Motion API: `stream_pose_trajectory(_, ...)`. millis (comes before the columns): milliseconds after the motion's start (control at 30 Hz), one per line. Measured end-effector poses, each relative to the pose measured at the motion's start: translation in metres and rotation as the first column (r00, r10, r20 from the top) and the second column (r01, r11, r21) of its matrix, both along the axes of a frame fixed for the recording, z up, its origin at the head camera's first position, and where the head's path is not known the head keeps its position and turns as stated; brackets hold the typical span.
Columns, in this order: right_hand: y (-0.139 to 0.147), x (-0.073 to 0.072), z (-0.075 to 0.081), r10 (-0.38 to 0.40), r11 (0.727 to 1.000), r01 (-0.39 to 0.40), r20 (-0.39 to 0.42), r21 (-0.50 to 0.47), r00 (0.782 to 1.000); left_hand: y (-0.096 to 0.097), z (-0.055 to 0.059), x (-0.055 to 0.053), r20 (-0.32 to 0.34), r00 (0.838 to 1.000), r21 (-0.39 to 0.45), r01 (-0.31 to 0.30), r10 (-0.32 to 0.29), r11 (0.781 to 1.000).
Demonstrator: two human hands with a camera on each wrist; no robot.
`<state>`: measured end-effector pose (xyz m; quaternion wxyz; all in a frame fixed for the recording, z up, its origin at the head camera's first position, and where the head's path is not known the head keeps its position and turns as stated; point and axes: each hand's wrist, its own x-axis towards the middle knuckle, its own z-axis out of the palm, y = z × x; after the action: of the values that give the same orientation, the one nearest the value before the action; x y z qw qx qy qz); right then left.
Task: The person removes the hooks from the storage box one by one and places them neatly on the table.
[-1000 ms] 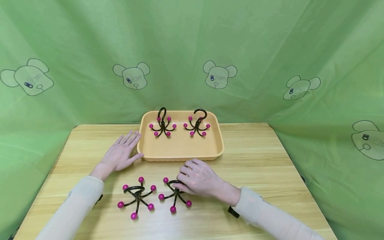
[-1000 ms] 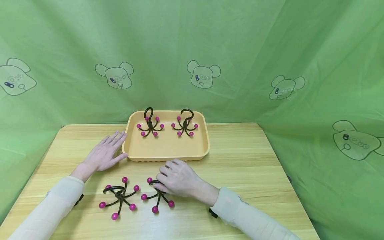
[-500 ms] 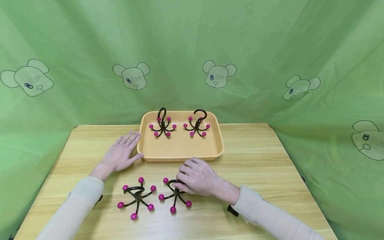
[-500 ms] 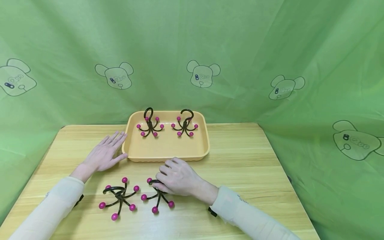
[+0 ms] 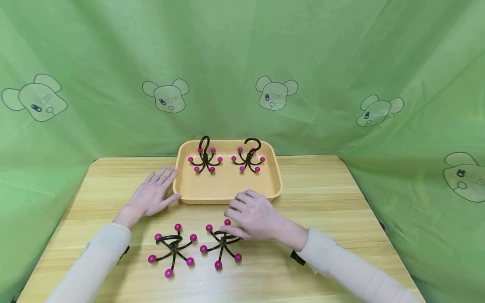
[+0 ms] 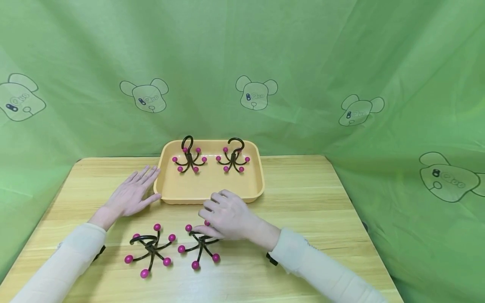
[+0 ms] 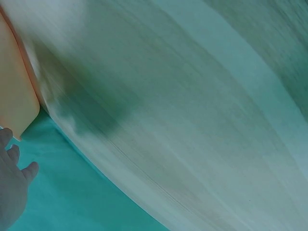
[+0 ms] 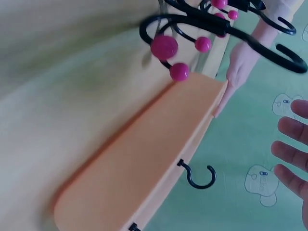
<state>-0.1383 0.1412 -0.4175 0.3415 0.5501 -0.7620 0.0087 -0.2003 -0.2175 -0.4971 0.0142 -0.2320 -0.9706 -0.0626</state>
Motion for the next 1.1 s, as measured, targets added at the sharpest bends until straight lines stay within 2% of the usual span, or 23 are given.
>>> stream_pose_trajectory(267,0.006,-0.017,0.02,-0.023,1.0,0.023,0.013,0.003,1.0,0.0,0.0,0.0,0.001,1.0,0.003,0.004,-0.004,1.0)
stream_pose_trajectory(433,0.005,-0.031,0.028,-0.018,1.0,0.018,0.029,-0.016,0.999,0.0,0.0,-0.001,-0.005,1.0,0.004,0.007,-0.007,1.0)
stream_pose_trajectory(733,0.002,-0.058,0.038,-0.07,0.997,0.068,0.072,0.033,0.995,0.0,0.0,0.0,-0.009,1.0,0.005,0.008,-0.008,1.0)
stream_pose_trajectory(867,0.0,-0.068,0.038,-0.121,0.99,0.111,0.133,0.083,0.984,0.0,0.0,0.0,-0.004,1.0,0.009,0.008,-0.008,1.0)
stream_pose_trajectory(1100,-0.006,-0.088,0.033,-0.219,0.97,0.186,0.236,0.153,0.947,-0.001,-0.001,-0.001,0.006,1.0,0.015,0.004,-0.004,1.0)
